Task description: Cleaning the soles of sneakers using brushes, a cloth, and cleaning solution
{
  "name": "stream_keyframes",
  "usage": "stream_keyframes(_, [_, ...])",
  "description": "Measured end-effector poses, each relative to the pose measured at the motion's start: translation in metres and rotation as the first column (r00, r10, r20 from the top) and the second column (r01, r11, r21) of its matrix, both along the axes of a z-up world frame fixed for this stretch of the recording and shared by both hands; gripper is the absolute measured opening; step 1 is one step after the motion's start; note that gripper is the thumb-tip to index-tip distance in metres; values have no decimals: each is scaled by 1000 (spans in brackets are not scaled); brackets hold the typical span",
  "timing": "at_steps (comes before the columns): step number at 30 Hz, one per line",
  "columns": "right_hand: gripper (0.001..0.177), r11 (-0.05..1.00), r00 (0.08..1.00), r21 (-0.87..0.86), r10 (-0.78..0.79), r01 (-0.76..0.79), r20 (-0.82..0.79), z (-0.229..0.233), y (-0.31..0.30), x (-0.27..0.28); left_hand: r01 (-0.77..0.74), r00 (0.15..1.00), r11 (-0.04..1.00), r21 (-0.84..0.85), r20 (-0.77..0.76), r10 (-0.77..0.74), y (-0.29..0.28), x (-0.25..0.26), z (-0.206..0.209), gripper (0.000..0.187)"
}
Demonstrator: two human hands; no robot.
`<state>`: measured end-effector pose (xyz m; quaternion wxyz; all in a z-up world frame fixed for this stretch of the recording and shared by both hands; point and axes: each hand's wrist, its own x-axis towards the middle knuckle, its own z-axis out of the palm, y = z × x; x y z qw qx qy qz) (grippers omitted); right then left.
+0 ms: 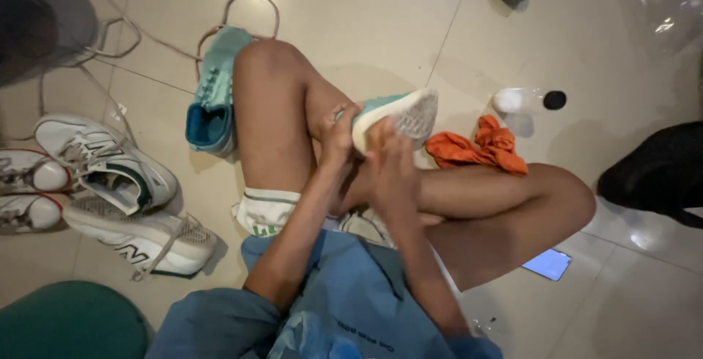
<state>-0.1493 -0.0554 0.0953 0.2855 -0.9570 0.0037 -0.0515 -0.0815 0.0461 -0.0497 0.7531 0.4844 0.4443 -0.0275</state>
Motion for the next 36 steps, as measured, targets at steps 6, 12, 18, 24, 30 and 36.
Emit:
stream_keyframes(6, [52,993,998,97,-67,66,12,-4,-21,45,30,999,1000,-9,22,-30,-5,-4,4,24])
stream_keyframes(12, [58,977,996,-208,-58,43,-64,22,26,9,83,997,995,63,-15,-82,1,-5,8,27])
stream_keyframes(18, [51,988,990,-122,-104,92,-95,-51,-36,27,39,999,999,35,5,-39,-6,-9,22,31])
stream_keyframes(24, [50,991,991,-46,-125,127,38,-22,-3,15,24,1000,1000,9,17,-24,-2,-7,4,32])
stream_keyframes(30, [43,746,909,-611,404,-264,102,-5,-10,17,17,1000,1000,10,3,-17,-1,-8,7,23])
stream_keyframes(36, [53,999,986,35,-28,34,-162,-12,-41,15,41,999,999,24,-13,-41,0,-5,-5,30])
